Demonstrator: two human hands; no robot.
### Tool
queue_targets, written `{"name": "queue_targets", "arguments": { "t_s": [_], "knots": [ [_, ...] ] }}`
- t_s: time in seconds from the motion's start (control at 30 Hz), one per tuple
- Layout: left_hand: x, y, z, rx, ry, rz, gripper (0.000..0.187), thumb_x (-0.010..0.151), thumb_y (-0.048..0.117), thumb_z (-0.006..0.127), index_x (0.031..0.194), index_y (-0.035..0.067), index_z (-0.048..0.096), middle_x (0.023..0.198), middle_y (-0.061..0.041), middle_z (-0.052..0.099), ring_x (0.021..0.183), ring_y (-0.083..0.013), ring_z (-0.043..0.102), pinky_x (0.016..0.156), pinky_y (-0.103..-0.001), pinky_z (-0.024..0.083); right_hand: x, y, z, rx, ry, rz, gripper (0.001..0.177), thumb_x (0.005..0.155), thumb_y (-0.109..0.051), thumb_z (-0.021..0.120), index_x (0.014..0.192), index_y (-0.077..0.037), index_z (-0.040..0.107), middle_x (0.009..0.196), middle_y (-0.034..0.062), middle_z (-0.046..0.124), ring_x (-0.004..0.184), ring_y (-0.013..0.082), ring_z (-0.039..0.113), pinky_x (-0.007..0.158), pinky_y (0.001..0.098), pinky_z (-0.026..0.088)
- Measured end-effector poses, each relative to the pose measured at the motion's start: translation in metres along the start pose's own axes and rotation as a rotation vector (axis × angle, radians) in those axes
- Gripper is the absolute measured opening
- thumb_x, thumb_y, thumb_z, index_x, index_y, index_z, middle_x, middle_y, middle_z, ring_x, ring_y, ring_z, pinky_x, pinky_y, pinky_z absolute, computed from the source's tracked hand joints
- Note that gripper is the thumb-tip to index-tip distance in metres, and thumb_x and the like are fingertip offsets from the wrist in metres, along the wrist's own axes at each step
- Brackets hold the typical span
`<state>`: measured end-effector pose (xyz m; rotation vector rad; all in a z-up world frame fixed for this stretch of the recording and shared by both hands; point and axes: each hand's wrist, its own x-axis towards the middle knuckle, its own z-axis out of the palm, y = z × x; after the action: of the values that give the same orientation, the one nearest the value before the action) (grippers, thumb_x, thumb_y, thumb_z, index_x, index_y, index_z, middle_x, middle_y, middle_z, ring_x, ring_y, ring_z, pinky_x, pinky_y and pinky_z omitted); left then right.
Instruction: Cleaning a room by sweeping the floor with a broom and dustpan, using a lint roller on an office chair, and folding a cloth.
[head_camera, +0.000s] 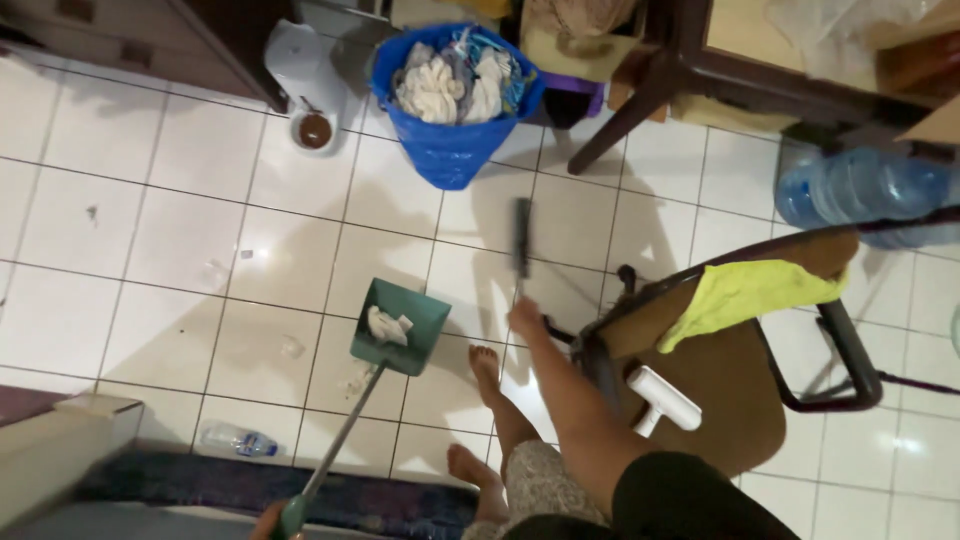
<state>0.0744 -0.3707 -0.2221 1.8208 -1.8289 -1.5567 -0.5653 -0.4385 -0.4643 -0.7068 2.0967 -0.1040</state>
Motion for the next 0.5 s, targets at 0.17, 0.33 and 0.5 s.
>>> {"name": "queue_targets", "arguments": {
  "t_s": [0.17, 0.33, 0.5],
  "knots": [
    [0.012, 0.02, 0.017, 0.029, -0.07, -0.04, 0.041, 0.081, 0.027, 0.078, 0.121, 0.026, 0.07, 0.075, 0.003, 0.064, 0.059, -0.0093, 0.05, 0.056, -0.022, 0.041, -0.088, -0.07, 0.003, -0.007, -0.141, -0.037, 0.032, 0.089, -0.005, 0.052, 0.117, 0.009, 0.06, 0.108, 0.0266, 0.067, 0.098, 0.0413, 0.067, 0.076, 0.0475, 0.055],
    [0.051, 0.063, 0.03, 0.236, -0.159, -0.279, 0.057, 0.078, 0.041, 0.076, 0.134, 0.038, 0.064, 0.104, 0.004, 0.082, 0.1, -0.0091, 0.075, 0.09, -0.026, 0.054, -0.135, -0.091, -0.048, -0.076, -0.11, -0.052, 0.023, 0.091, -0.006, 0.048, 0.105, 0.001, 0.065, 0.103, 0.0169, 0.07, 0.09, 0.0326, 0.069, 0.071, 0.0389, 0.058],
    [0.078, 0.122, 0.063, -0.042, -0.245, -0.08, 0.04, 0.092, 0.018, 0.069, 0.13, 0.009, 0.063, 0.109, -0.009, 0.071, 0.102, -0.0189, 0.061, 0.095, -0.034, 0.046, -0.149, 0.017, -0.023, -0.196, 0.191, -0.305, 0.032, 0.094, -0.01, 0.04, 0.118, -0.001, 0.058, 0.109, 0.0247, 0.071, 0.094, 0.0482, 0.069, 0.08, 0.0572, 0.055]
  ]
}}
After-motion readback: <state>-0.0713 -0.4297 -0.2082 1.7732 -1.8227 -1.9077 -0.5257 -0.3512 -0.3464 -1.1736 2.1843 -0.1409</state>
